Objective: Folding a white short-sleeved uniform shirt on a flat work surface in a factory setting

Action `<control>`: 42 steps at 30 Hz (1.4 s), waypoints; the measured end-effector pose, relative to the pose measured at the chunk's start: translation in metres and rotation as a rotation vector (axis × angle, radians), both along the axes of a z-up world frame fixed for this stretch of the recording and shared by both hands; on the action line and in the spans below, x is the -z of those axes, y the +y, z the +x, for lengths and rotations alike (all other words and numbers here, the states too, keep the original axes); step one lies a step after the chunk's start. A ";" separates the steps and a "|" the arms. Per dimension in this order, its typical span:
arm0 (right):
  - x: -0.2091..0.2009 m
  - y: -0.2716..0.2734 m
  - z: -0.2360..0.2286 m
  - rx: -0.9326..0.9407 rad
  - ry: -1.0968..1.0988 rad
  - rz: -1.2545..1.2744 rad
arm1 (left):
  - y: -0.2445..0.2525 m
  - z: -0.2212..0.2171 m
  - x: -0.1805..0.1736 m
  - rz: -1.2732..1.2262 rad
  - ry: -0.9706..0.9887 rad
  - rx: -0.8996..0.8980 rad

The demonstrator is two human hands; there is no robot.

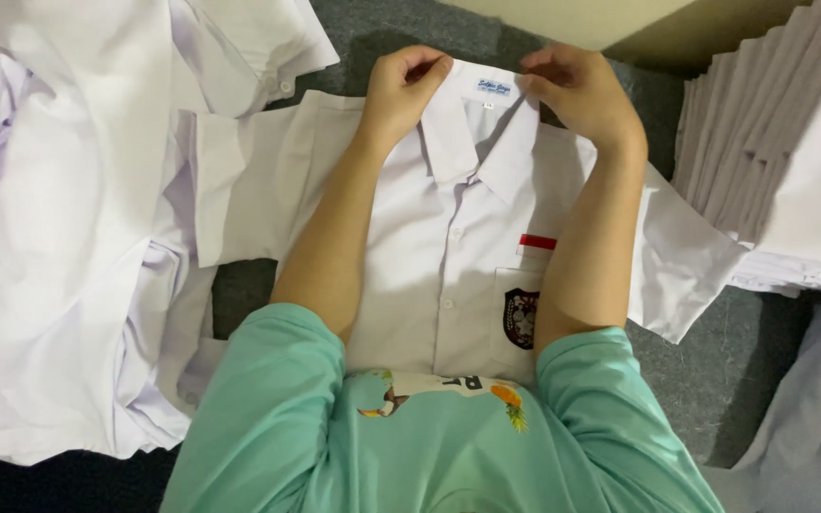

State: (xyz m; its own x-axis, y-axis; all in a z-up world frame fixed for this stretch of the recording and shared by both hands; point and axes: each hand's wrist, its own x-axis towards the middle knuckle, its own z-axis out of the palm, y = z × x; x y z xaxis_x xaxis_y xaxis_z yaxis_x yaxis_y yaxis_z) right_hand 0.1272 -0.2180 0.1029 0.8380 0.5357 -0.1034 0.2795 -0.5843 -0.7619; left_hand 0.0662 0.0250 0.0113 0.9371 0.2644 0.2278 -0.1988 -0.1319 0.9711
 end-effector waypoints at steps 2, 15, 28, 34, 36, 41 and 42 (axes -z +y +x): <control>-0.012 -0.009 -0.006 0.015 0.095 -0.059 | -0.003 -0.002 -0.003 -0.017 -0.034 -0.004; -0.009 -0.019 -0.003 0.050 0.144 -0.005 | 0.008 -0.010 -0.016 0.070 0.124 0.102; -0.008 -0.020 -0.001 -0.004 0.064 0.110 | 0.005 -0.009 -0.018 -0.117 0.092 0.072; -0.002 -0.018 0.002 0.003 0.041 0.131 | 0.007 -0.006 -0.011 -0.086 0.123 0.028; 0.001 -0.018 0.004 0.005 0.024 0.124 | 0.007 -0.004 -0.007 -0.068 0.059 0.013; 0.002 -0.017 0.004 0.011 0.043 0.111 | 0.006 -0.004 -0.009 -0.032 0.048 0.024; 0.001 -0.018 0.003 0.016 0.010 0.052 | 0.006 -0.005 -0.010 0.017 0.045 0.015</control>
State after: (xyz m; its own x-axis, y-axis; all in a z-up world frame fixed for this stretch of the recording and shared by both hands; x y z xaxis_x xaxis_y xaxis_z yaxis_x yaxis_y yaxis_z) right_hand 0.1304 -0.2357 0.1021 0.8453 0.5276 -0.0845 0.2626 -0.5479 -0.7943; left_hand 0.0615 0.0310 0.0215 0.9503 0.2470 0.1896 -0.1569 -0.1460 0.9768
